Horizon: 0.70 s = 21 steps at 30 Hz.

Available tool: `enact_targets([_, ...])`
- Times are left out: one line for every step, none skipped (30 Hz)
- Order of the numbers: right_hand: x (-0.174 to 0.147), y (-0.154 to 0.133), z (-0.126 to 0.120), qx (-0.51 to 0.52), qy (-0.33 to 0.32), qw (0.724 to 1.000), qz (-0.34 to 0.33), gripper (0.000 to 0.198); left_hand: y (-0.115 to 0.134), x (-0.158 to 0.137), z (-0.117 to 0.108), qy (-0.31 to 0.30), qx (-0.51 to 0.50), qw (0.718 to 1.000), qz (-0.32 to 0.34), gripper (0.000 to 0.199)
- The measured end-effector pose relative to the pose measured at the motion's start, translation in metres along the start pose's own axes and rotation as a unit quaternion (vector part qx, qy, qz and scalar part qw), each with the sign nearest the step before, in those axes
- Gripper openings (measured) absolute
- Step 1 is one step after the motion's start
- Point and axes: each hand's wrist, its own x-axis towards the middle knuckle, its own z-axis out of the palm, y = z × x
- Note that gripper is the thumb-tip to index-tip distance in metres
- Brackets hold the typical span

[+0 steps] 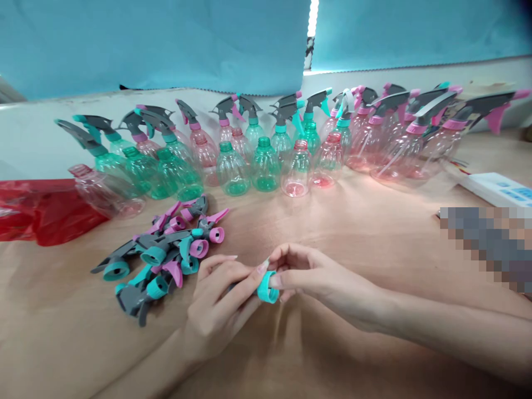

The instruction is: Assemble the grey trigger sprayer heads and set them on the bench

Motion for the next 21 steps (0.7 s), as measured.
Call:
enact_targets([-0.0002,0.0011,0.0008,0.004,-0.001,1.0,-0.003,0.02,0.0006,0.0005,-0.0002,-0.003,-0.002,1.0,0.0,0.012])
enact_targets([-0.0004,0.0023,0.0015,0.009,-0.002,1.0,-0.002,0.018,0.0012,0.0009,-0.0002,-0.007,-0.004,1.0,-0.002,0.012])
enact_targets([-0.0006,0.0034,0.002,0.015,-0.004,1.0,0.0,0.016,0.0016,0.001,-0.0001,-0.011,-0.005,1.0,-0.004,0.011])
enact_targets([-0.0007,0.0045,0.0023,0.021,-0.005,1.0,0.004,0.013,0.0019,0.0009,0.0002,-0.015,-0.006,1.0,-0.006,0.011])
enact_targets([-0.0008,0.0054,0.0025,0.027,-0.006,1.0,0.008,0.011,0.0021,0.0004,0.0007,-0.018,-0.006,1.0,-0.008,0.01])
enact_targets([-0.0008,0.0061,0.0025,0.034,-0.007,0.999,0.011,0.01,0.0022,-0.0003,0.0012,-0.019,-0.006,1.0,-0.011,0.01])
enact_targets([-0.0008,0.0066,0.0026,0.04,-0.008,0.999,0.012,0.009,0.0022,-0.0011,0.0017,-0.019,-0.007,1.0,-0.013,0.01])
enact_targets([-0.0008,0.0067,0.0027,0.045,-0.011,0.999,0.01,0.009,0.0024,-0.0019,0.0021,-0.018,-0.009,1.0,-0.015,0.011])
enact_targets([-0.0009,0.0066,0.003,0.05,-0.017,0.999,0.006,0.009,0.0025,-0.0026,0.0023,-0.014,-0.012,1.0,-0.017,0.013])
enact_targets([-0.0011,0.0063,0.0034,0.054,-0.026,0.998,0.002,0.009,0.0028,-0.0031,0.0024,-0.009,-0.015,1.0,-0.019,0.015])
enact_targets([-0.0014,0.0056,0.0039,0.057,-0.034,0.998,-0.004,0.01,0.0032,-0.0033,0.0024,-0.005,-0.018,1.0,-0.021,0.017])
enact_targets([-0.0019,0.0048,0.0045,0.057,-0.042,0.997,-0.008,0.01,0.0036,-0.0033,0.0022,0.0,-0.02,1.0,-0.024,0.018])
enact_targets([-0.0024,0.0038,0.0052,0.054,-0.046,0.997,-0.01,0.01,0.0041,-0.003,0.002,0.006,-0.022,0.999,-0.025,0.018])
enact_targets([-0.0029,0.0028,0.0058,0.048,-0.048,0.998,-0.01,0.01,0.0045,-0.0025,0.0017,0.005,-0.024,0.999,-0.027,0.017])
enact_targets([-0.0034,0.0019,0.0064,0.042,-0.048,0.998,-0.006,0.01,0.005,-0.0017,0.0014,0.003,-0.027,0.999,-0.026,0.015])
enact_targets([-0.0037,0.0012,0.0068,0.036,-0.047,0.998,0.0,0.009,0.0054,-0.0008,0.0011,-0.001,-0.029,0.999,-0.023,0.012])
enact_targets([-0.004,0.0007,0.0069,0.032,-0.044,0.998,0.007,0.008,0.0058,0.0001,0.0008,-0.004,-0.031,0.999,-0.019,0.009])
enact_targets([-0.0042,0.0006,0.0069,0.031,-0.042,0.999,0.013,0.008,0.0062,0.0009,0.0004,-0.008,-0.031,0.999,-0.015,0.007])
enact_targets([-0.0043,0.0008,0.0065,0.036,-0.037,0.999,0.017,0.01,0.0066,0.0016,0.0,-0.009,-0.029,0.999,-0.012,0.007])
enact_targets([-0.0045,0.0013,0.0059,0.043,-0.032,0.998,0.019,0.012,0.0069,0.0021,-0.0005,-0.011,-0.024,1.0,-0.01,0.007])
enact_targets([-0.0047,0.0019,0.0052,0.051,-0.028,0.998,0.022,0.015,0.0072,0.0025,-0.001,-0.013,-0.019,1.0,-0.006,0.008])
